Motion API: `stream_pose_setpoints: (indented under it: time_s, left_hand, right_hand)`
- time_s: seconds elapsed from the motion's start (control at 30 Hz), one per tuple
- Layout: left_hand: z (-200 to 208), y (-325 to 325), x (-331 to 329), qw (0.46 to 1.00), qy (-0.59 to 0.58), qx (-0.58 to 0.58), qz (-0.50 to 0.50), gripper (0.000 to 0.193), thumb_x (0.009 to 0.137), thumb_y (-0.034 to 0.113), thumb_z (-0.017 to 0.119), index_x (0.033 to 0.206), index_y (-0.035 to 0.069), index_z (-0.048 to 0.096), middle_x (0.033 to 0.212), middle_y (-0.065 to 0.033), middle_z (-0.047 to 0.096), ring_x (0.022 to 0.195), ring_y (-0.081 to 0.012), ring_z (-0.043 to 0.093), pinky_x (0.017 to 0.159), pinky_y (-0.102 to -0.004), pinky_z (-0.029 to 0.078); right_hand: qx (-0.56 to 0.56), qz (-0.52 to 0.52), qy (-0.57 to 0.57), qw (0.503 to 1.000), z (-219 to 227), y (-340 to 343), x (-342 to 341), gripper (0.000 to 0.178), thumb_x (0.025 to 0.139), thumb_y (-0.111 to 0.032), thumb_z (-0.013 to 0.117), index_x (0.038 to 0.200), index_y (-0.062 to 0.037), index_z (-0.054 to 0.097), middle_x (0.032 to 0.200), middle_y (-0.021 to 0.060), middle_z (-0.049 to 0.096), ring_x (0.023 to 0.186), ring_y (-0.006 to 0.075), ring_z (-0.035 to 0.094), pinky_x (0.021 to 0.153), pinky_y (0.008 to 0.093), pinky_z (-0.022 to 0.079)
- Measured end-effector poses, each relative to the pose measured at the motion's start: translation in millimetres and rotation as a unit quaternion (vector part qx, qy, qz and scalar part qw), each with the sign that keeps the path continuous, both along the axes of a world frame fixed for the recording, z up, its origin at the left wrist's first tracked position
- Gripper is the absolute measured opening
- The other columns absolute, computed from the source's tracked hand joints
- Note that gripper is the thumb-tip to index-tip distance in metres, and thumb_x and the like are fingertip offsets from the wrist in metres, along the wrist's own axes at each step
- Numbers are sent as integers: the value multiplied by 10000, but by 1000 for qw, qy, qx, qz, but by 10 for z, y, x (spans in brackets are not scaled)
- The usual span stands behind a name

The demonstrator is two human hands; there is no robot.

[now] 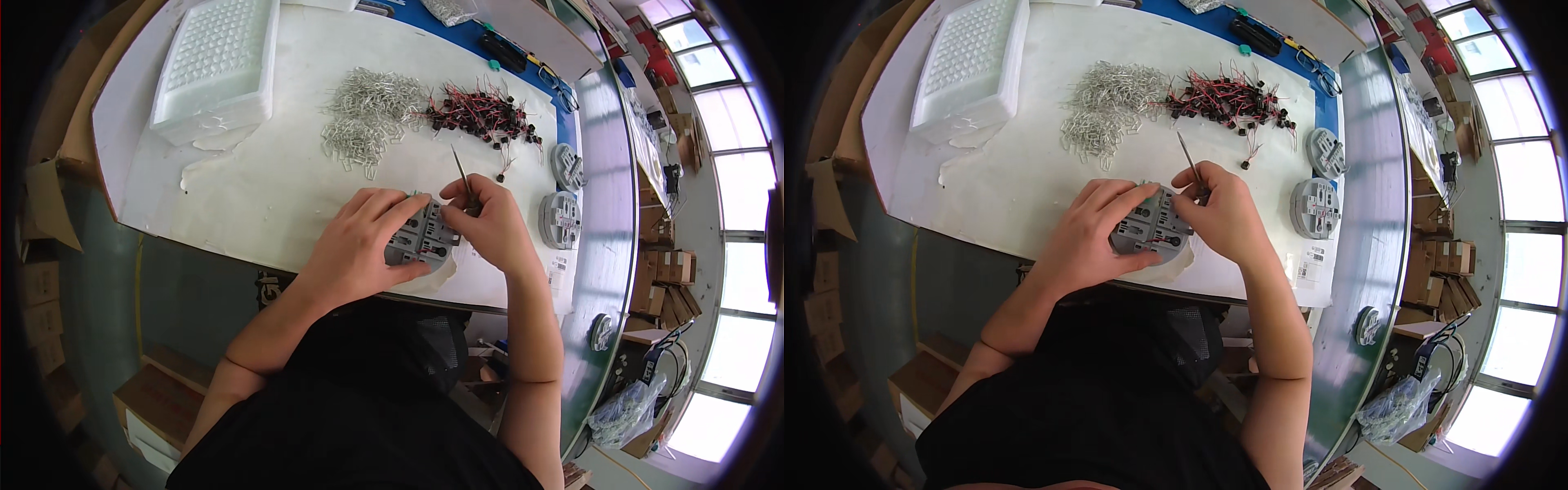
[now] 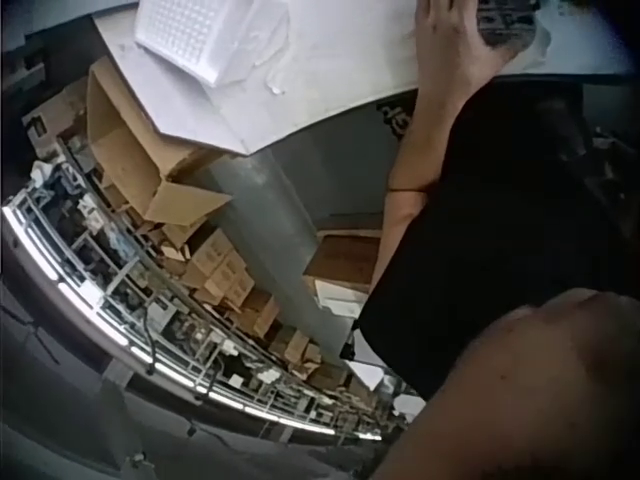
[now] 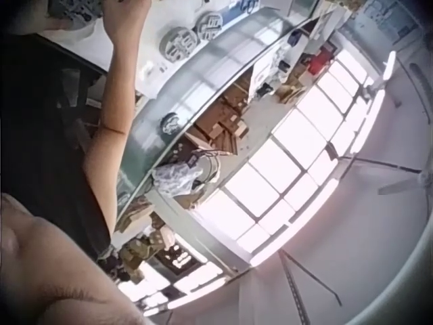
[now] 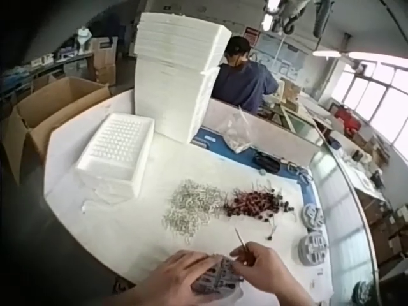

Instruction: The recorder is assembling small electronic components and wires into a circular plastic housing.

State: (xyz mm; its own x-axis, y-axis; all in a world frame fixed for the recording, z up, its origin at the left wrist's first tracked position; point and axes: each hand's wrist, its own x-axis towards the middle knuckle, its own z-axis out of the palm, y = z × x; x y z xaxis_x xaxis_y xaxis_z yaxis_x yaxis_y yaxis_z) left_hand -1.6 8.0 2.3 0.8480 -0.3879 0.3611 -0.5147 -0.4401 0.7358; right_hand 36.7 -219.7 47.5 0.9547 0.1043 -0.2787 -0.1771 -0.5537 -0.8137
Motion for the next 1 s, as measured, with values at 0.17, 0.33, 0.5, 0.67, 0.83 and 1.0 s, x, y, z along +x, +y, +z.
stream_pose_setpoints:
  time_s: [0.17,0.33,0.5,0.67,0.83,1.0]
  left_hand:
    - [-30,-3,8,1000,7,-1,-1,807,754,314,951,1455,89,622,1290,-97,634,1216,-325,618,1049,-445,530]
    - [-25,6,0,1000,2,3,-1,801,759,315,949,1454,87,622,1287,-95,636,1208,-322,623,1041,-446,534]
    - [-18,26,-3,1000,8,3,-1,804,761,331,948,1456,91,623,1290,-97,637,1220,-327,621,1044,-453,532]
    - [-22,22,12,1000,7,4,-5,811,760,350,948,1459,96,625,1298,-103,636,1233,-332,617,1051,-462,531]
    - [-50,22,16,1000,1,8,-4,794,783,352,940,1465,96,623,1299,-119,642,1234,-338,619,1041,-462,528]
    - [-64,47,53,998,31,-46,-15,650,856,310,898,1410,76,651,1240,-122,672,1166,-334,655,987,-443,540]
  right_hand:
    - [-45,-1,-5,999,-8,64,27,278,896,-103,812,1110,21,687,782,-9,657,717,55,599,655,235,483]
    - [-64,4,-3,998,31,104,83,278,898,-166,797,1037,50,692,767,56,705,702,101,637,657,290,523]
    - [-11,-43,5,999,141,-31,94,170,955,-125,782,1002,22,711,788,15,697,702,53,596,663,246,482]
    - [-29,9,-10,999,75,-76,32,177,988,-155,759,983,19,725,794,16,709,712,47,594,650,244,468]
    - [-42,44,-4,998,-123,-29,69,268,1001,-221,751,973,45,728,788,44,716,724,102,639,667,285,519]
    - [78,-16,47,996,-148,-137,29,267,1018,-240,759,992,24,725,792,26,706,677,91,608,616,274,496]
